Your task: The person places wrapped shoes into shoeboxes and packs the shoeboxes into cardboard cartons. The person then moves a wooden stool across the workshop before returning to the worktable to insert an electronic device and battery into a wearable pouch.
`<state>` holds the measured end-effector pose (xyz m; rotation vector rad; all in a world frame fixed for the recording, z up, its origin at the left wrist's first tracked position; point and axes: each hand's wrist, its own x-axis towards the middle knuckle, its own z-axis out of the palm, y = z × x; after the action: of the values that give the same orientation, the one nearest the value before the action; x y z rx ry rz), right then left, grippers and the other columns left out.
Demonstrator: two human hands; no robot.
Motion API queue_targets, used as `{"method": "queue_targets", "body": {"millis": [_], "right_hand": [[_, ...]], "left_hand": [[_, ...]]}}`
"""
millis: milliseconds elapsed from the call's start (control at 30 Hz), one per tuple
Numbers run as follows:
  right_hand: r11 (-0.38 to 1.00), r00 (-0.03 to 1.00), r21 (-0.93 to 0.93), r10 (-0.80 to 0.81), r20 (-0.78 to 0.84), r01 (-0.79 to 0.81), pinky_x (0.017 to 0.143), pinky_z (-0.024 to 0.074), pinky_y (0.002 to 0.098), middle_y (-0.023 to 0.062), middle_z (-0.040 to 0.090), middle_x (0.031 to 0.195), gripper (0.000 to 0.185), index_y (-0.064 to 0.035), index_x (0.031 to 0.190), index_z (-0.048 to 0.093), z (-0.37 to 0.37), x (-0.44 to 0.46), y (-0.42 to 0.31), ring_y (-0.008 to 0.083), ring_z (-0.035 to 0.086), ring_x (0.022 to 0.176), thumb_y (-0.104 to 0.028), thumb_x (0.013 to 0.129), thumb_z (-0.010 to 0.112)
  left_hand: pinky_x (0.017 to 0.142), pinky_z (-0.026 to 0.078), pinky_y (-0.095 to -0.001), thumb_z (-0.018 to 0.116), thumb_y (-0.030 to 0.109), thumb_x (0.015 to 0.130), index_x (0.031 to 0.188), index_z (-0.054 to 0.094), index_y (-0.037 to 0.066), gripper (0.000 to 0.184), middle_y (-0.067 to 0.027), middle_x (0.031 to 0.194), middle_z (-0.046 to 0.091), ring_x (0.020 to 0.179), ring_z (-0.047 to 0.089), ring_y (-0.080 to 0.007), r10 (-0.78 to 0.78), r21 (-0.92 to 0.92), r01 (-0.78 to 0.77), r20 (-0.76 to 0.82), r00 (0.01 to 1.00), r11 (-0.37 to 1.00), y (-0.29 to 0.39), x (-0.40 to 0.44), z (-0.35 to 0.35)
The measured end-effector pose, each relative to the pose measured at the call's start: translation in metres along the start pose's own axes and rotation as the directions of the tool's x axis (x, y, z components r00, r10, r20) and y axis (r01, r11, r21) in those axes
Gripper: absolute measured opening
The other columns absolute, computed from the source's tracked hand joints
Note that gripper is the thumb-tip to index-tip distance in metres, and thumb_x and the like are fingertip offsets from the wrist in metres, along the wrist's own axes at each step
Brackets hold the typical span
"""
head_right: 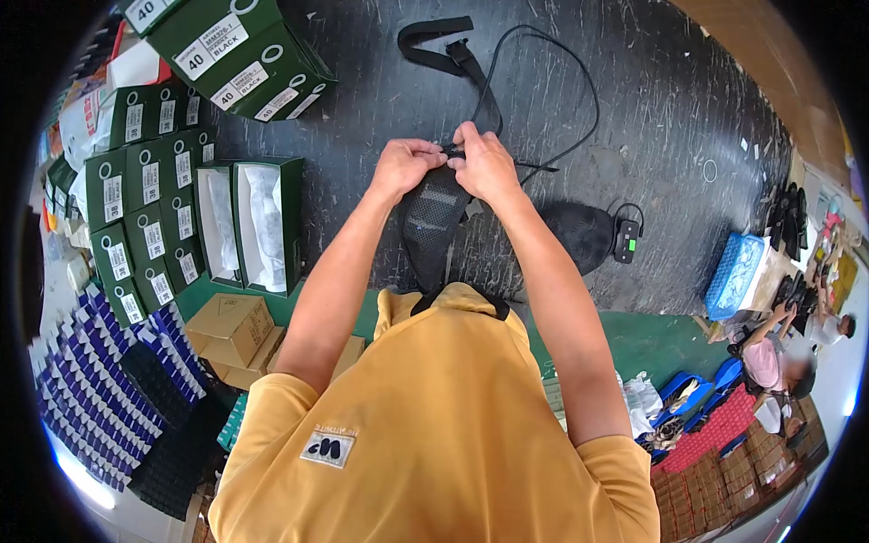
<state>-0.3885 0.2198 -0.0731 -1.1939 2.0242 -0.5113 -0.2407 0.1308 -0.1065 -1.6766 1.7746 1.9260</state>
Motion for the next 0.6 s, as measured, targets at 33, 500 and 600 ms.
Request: {"method": "queue_targets", "body": {"millis": [33, 500, 600], "right_hand": [[1.0, 1.0, 0.0, 0.008, 0.002, -0.008, 0.09, 0.0508, 0.0456, 0.0123, 0.07, 0.099, 0.031, -0.0054, 0.109, 0.057, 0.001, 0.001, 0.004, 0.0341, 0.063, 0.102, -0.011, 0.083, 0.073], [0.979, 0.977, 0.014, -0.201, -0.063, 0.203, 0.086, 0.0506, 0.0412, 0.0083, 0.069, 0.097, 0.02, -0.0073, 0.1, 0.066, -0.001, -0.017, 0.022, 0.0304, 0.062, 0.095, -0.007, 0.082, 0.072], [0.973, 0.969, -0.015, -0.231, -0.085, 0.231, 0.089, 0.0492, 0.0424, 0.0075, 0.07, 0.097, 0.02, -0.0079, 0.1, 0.066, -0.002, -0.023, 0.028, 0.0312, 0.061, 0.097, -0.008, 0.081, 0.073]], "left_hand": [[0.077, 0.055, -0.031, 0.079, 0.017, 0.081, 0.097, 0.079, 0.003, 0.021, -0.0118, 0.088, 0.076, 0.079, 0.071, -0.0178, -0.005, 0.0, 0.005, 0.006, 1.0, 1.0, 0.001, 0.0, -0.002], [0.093, 0.052, -0.0457, 0.068, 0.022, 0.085, 0.099, 0.075, 0.007, 0.022, -0.0157, 0.114, 0.068, 0.107, 0.065, -0.0375, 0.305, 0.66, -0.505, 0.403, 0.863, 0.556, 0.034, -0.006, -0.029], [0.087, 0.052, -0.0432, 0.067, 0.01, 0.086, 0.108, 0.069, 0.008, 0.022, -0.0152, 0.112, 0.067, 0.099, 0.066, -0.033, 0.448, 0.44, -0.642, 0.471, 0.76, 0.628, 0.017, 0.006, -0.032]]}}
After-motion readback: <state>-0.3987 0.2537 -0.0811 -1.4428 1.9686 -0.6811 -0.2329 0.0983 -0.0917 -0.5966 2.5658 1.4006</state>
